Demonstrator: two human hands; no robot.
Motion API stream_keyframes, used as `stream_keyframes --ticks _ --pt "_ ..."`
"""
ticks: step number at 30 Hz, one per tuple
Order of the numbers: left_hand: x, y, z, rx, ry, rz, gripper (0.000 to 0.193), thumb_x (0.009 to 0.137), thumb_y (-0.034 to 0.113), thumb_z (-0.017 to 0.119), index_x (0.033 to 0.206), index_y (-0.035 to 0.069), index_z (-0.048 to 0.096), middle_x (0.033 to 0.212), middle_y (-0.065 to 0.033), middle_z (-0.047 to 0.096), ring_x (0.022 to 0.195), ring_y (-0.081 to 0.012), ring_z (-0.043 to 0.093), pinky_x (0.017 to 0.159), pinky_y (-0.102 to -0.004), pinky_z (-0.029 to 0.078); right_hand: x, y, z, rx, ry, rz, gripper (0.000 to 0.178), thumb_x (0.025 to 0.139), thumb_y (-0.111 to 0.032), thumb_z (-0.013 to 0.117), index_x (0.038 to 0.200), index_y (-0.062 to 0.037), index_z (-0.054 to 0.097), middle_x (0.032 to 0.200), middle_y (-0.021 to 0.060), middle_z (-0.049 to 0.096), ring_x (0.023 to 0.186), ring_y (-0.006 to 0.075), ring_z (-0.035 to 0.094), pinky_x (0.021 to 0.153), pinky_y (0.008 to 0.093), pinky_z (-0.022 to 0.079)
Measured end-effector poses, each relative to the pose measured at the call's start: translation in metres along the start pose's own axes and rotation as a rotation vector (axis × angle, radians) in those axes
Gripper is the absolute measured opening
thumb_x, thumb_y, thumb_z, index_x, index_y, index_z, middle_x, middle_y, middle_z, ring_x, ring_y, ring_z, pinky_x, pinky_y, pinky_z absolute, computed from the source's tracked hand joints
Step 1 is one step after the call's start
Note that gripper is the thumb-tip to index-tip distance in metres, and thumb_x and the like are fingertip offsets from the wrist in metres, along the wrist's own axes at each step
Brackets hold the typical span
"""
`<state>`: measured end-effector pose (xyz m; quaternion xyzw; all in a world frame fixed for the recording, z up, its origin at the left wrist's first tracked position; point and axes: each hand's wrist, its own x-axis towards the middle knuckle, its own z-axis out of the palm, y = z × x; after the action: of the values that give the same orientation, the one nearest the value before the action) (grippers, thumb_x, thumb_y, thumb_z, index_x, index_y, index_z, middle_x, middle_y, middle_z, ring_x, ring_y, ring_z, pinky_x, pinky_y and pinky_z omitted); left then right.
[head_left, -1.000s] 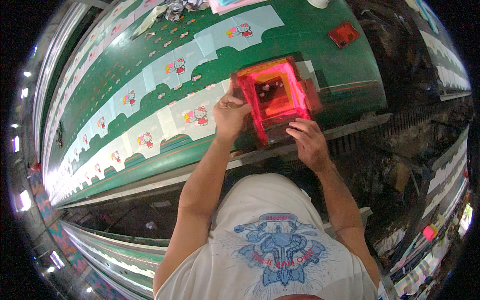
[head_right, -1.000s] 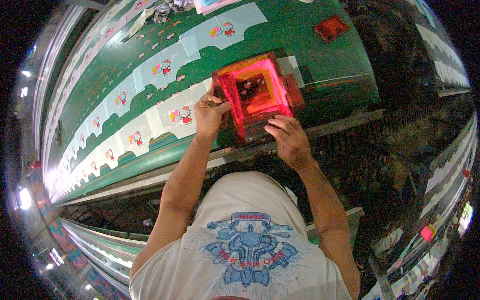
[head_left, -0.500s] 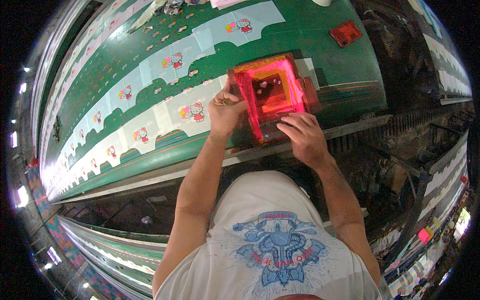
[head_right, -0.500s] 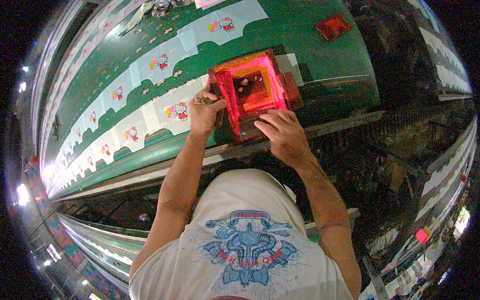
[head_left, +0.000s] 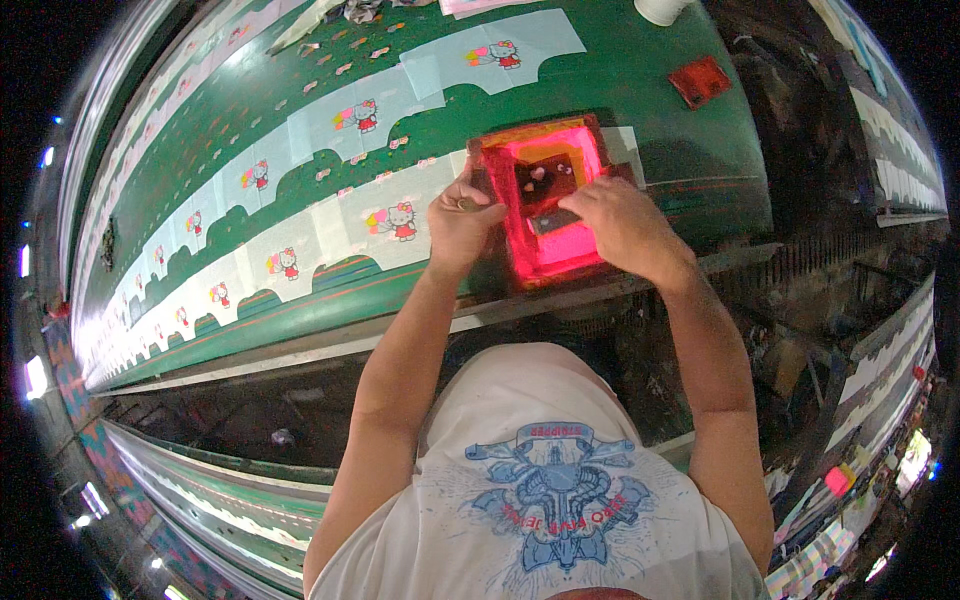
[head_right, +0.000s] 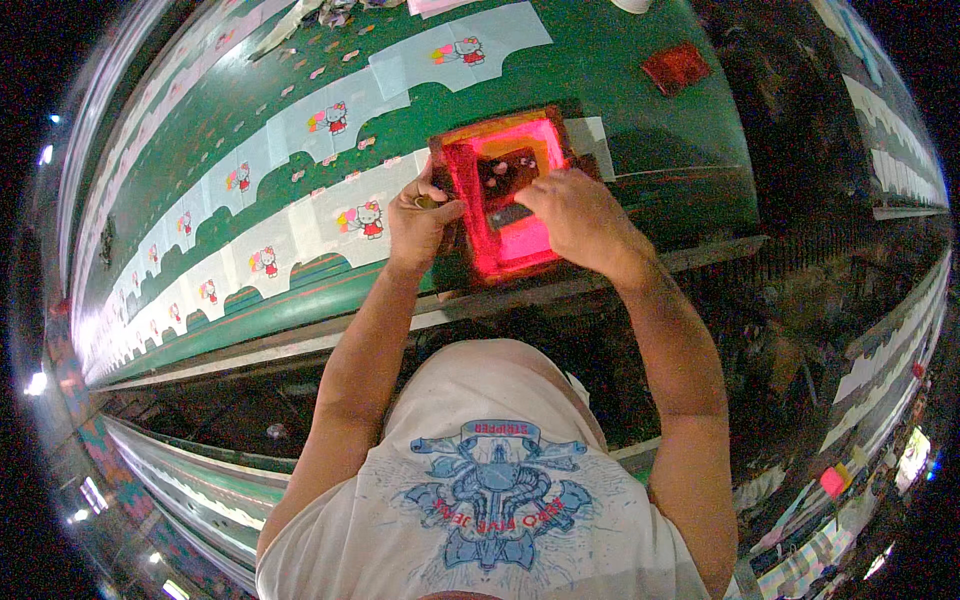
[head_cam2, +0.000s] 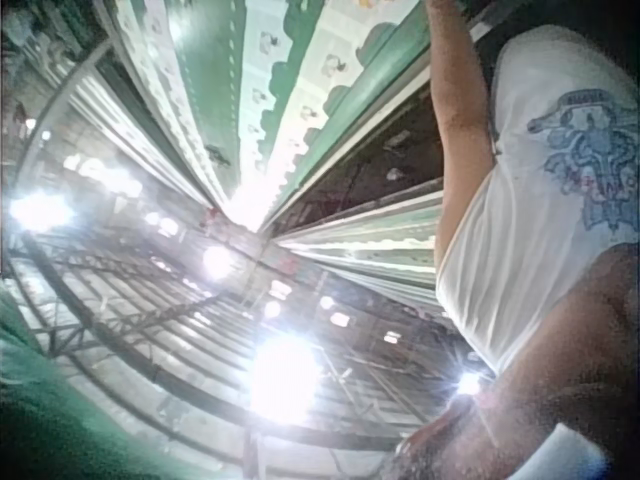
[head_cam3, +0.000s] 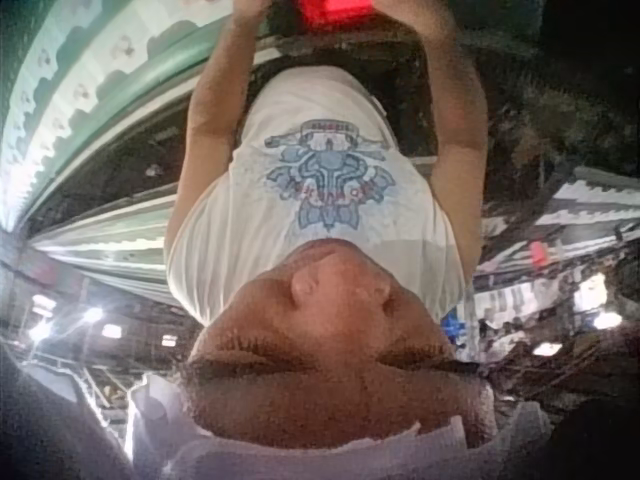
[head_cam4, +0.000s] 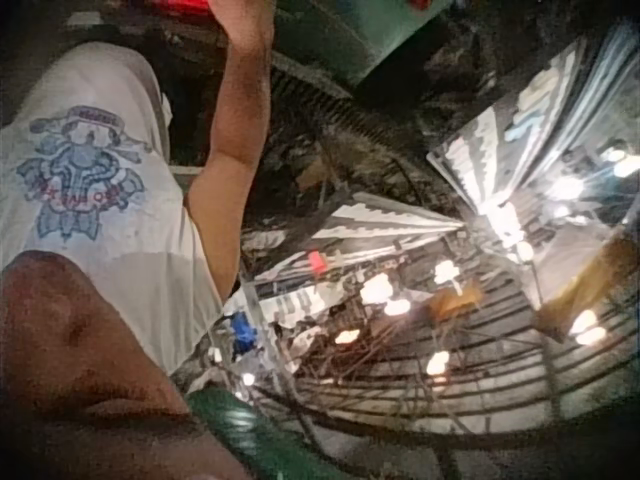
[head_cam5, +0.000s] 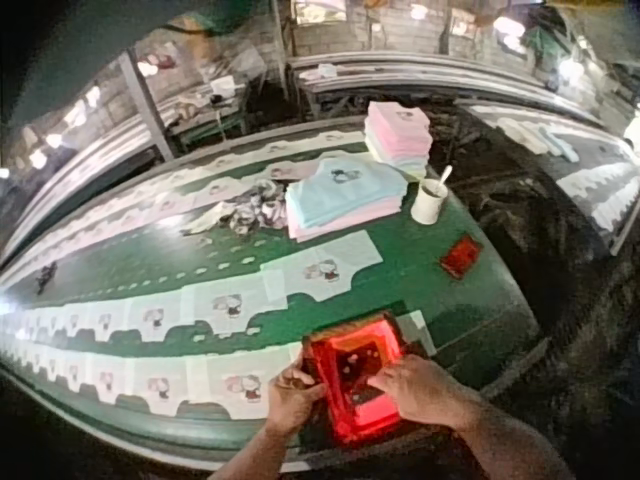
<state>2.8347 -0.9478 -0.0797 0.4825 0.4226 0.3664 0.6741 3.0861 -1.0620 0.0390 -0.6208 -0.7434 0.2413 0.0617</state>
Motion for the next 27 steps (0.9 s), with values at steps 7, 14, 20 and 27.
stream_keyframes --ticks 7,14,20,27 --pt "0.001 -0.002 0.0 -0.081 -0.026 0.005 0.035 0.077 -0.018 0.086 0.081 0.007 0.062 0.169 -0.0356 0.048 0.151 -0.0229 0.057 0.115 -0.0368 0.051 0.057 0.034 0.007 0.015 0.295 -0.025 0.044 0.091 0.004 0.064 0.134 -0.0008 0.072 0.127 0.0218 0.075 0.125 0.0427 0.068 0.115 0.0528 0.051" --pt "-0.006 0.005 0.008 -0.057 0.004 0.017 0.033 0.079 -0.018 0.086 0.082 0.006 0.063 0.173 -0.03 0.046 0.138 -0.0224 0.066 0.107 -0.035 0.056 0.03 0.011 0.026 -0.124 0.276 -0.01 0.051 0.091 0.0 0.065 0.141 -0.0093 0.073 0.138 0.0135 0.07 0.129 0.0374 0.063 0.113 0.0506 0.051" --pt "-0.003 -0.007 0.003 0.013 0.028 0.045 0.031 0.08 -0.012 0.087 0.081 0.005 0.063 0.171 -0.0354 0.045 0.145 -0.028 0.06 0.112 -0.037 0.052 -0.017 -0.017 0.055 -0.151 0.352 -0.112 0.045 0.095 -0.014 0.065 0.138 -0.0079 0.074 0.13 0.0137 0.068 0.119 0.0342 0.065 0.106 0.0514 0.053" --pt "-0.001 -0.001 0.001 0.078 0.014 0.034 0.026 0.079 -0.007 0.087 0.08 0.004 0.063 0.168 -0.0397 0.047 0.155 -0.0361 0.054 0.123 -0.0397 0.046 -0.049 -0.037 0.064 -0.144 0.304 -0.071 0.042 0.095 -0.015 0.066 0.136 -0.01 0.075 0.136 0.0122 0.069 0.123 0.0334 0.065 0.108 0.0499 0.055"
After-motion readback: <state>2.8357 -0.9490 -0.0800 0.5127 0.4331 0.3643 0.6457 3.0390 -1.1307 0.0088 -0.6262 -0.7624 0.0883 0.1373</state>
